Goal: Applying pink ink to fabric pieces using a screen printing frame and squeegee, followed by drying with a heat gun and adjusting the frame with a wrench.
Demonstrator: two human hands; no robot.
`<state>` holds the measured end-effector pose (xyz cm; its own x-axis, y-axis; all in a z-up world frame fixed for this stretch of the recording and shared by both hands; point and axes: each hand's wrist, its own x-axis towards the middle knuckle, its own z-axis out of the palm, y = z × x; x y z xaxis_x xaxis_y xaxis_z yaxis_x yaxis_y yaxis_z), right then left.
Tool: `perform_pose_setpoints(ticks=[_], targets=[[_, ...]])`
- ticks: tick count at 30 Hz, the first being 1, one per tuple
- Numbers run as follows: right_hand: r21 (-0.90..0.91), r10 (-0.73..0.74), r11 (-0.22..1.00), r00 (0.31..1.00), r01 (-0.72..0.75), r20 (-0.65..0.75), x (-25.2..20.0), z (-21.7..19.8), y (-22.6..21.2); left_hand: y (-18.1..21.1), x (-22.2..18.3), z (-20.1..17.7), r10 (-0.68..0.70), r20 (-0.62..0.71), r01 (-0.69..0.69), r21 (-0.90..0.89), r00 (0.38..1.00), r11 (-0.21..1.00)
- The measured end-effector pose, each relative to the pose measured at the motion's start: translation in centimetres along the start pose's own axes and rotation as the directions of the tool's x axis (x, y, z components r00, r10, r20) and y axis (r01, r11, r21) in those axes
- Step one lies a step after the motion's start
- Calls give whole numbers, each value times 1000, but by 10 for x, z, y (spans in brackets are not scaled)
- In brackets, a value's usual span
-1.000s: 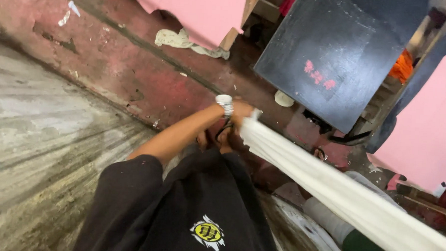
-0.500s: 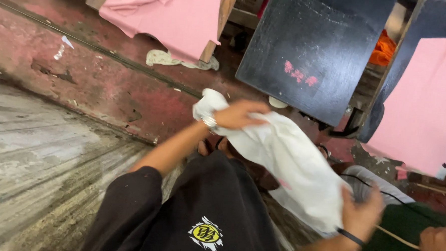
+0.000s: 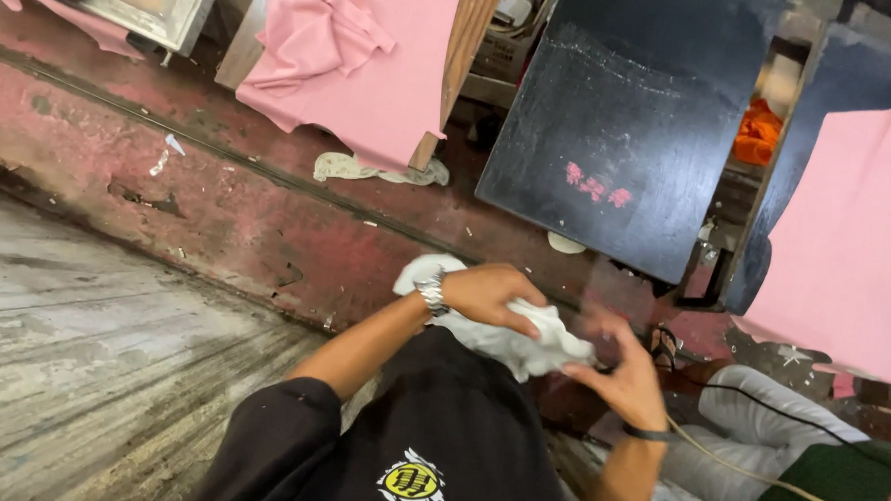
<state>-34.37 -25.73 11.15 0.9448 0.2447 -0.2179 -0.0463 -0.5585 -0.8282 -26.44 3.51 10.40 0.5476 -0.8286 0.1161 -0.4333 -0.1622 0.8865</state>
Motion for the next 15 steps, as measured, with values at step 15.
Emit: perform_pose_setpoints(ticks=[15], targets=[[179, -81, 951, 763, 251, -641, -6, -2, 27, -111, 3, 84, -445, -184, 468, 102, 876, 878]])
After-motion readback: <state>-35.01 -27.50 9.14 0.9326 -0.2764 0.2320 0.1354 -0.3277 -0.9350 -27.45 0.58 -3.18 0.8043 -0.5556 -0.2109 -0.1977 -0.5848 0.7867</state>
